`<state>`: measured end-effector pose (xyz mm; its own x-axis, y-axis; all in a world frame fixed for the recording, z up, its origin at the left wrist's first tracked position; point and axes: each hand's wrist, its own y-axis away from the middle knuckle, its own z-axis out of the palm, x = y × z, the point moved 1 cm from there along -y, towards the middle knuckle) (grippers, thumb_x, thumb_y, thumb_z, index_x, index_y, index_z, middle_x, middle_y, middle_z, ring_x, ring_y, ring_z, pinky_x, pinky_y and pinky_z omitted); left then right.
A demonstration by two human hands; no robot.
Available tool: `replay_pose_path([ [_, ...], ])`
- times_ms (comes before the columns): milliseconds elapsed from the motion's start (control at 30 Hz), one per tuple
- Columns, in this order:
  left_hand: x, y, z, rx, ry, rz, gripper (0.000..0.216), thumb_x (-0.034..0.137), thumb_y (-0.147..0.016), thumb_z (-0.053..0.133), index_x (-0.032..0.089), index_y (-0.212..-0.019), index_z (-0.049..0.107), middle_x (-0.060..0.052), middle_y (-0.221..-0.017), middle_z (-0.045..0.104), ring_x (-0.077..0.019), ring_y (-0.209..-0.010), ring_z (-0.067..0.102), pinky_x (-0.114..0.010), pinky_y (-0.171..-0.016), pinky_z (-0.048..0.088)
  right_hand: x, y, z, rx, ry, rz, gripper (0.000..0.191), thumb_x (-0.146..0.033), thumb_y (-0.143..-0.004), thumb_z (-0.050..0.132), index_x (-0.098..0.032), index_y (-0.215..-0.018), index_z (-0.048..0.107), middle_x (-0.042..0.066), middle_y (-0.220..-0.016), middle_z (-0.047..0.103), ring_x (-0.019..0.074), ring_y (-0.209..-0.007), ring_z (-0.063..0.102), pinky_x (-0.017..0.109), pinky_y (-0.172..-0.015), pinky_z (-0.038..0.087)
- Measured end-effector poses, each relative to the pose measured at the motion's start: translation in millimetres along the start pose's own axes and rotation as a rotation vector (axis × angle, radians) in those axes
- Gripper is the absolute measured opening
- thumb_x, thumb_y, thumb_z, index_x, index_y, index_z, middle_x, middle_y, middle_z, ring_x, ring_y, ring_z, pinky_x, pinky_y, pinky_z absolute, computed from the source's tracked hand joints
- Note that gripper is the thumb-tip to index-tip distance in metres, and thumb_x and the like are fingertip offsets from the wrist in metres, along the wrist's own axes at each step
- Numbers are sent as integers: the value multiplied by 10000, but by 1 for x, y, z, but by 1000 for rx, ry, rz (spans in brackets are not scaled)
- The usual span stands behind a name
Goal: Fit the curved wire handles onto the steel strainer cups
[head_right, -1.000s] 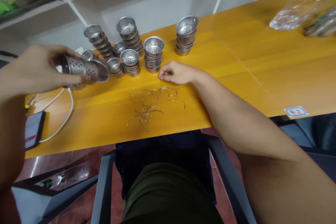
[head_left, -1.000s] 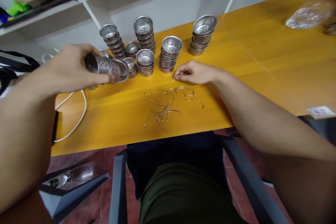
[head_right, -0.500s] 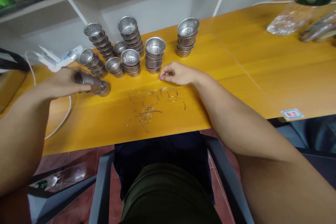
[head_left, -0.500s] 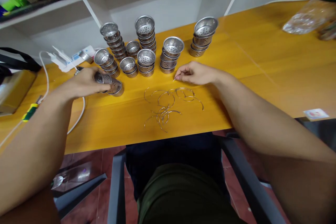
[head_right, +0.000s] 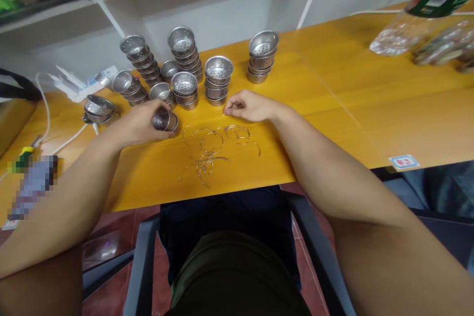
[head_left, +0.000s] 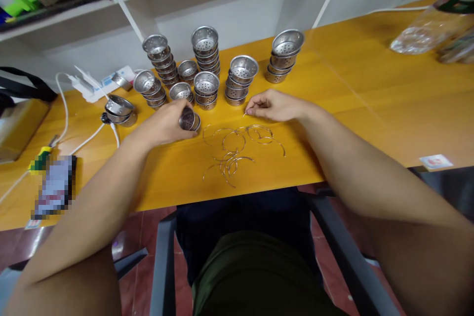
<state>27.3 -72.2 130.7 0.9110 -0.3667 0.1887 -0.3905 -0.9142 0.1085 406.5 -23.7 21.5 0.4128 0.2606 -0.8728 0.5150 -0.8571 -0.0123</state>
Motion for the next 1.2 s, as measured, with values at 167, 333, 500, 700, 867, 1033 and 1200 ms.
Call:
replay_pose_path([
  [167, -29, -24, 10, 32, -70, 64, 789, 542, -956, 1035, 179, -1613, 788, -239, -1668, 819, -501, -1526, 839, -629, -1360, 670, 0, -1, 0, 12, 3, -16, 485, -722, -854, 927, -260, -996, 882, 74, -961, 881, 245, -872, 719, 451, -864, 583],
  [333, -35, -20, 11, 226, 70, 126, 1003, 438, -921, 1139, 240, -1780, 662, -231, -1823, 751, -527, -1708, 758, -709, -1480, 612, 0, -1, -1, 18, 0, -33, 452, -695, -868, 932, -262, -986, 885, 77, -953, 878, 244, -856, 708, 453, -845, 574],
  [500, -22, -22, 45, 469, 516, 350, 1006, 495, -887, 1188, 292, -1702, 634, -166, -1642, 794, -415, -1466, 881, -625, -1282, 764, -4, 1, 0, -19, -9, -14, 467, -694, -896, 945, -249, -1022, 878, 49, -875, 816, 204, -760, 635, 407, -743, 501],
  [700, 1, -38, 103, 544, 828, 571, 963, 752, -973, 1123, 346, -1716, 663, -130, -1657, 781, -330, -1416, 876, -486, -1184, 797, -3, 2, -4, 5, -11, -18, 467, -687, -943, 1009, -248, -1030, 876, 41, -853, 800, 186, -706, 598, 375, -672, 443],
  [867, 5, -48, 137, 535, 941, 541, 1120, 866, -912, 1138, 331, -1745, 614, -141, -1575, 797, -329, -1361, 889, -493, -1141, 794, -6, 3, -1, -23, -64, -73, 510, -718, -980, 1040, -253, -1043, 843, -11, -740, 720, 146, -616, 504, 329, -586, 364],
  [1033, 8, -54, 149, 560, 943, 494, 976, 909, -938, 1090, 277, -1556, 675, -99, -1432, 837, -264, -1246, 876, -445, -1095, 767, -19, 2, 10, -31, -134, -192, 562, -761, -1073, 1000, -271, -1073, 724, -114, -597, 522, 109, -527, 335, 327, -537, 224],
  [1200, 5, -62, 155, 523, 989, 481, 1006, 915, -932, 1088, 291, -1561, 612, -92, -1414, 842, -255, -1217, 873, -425, -1047, 768, -29, -1, 24, 45, -155, -314, 438, -642, -1149, 945, -264, -1113, 726, -143, -607, 421, 114, -542, 272, 340, -552, 189],
])
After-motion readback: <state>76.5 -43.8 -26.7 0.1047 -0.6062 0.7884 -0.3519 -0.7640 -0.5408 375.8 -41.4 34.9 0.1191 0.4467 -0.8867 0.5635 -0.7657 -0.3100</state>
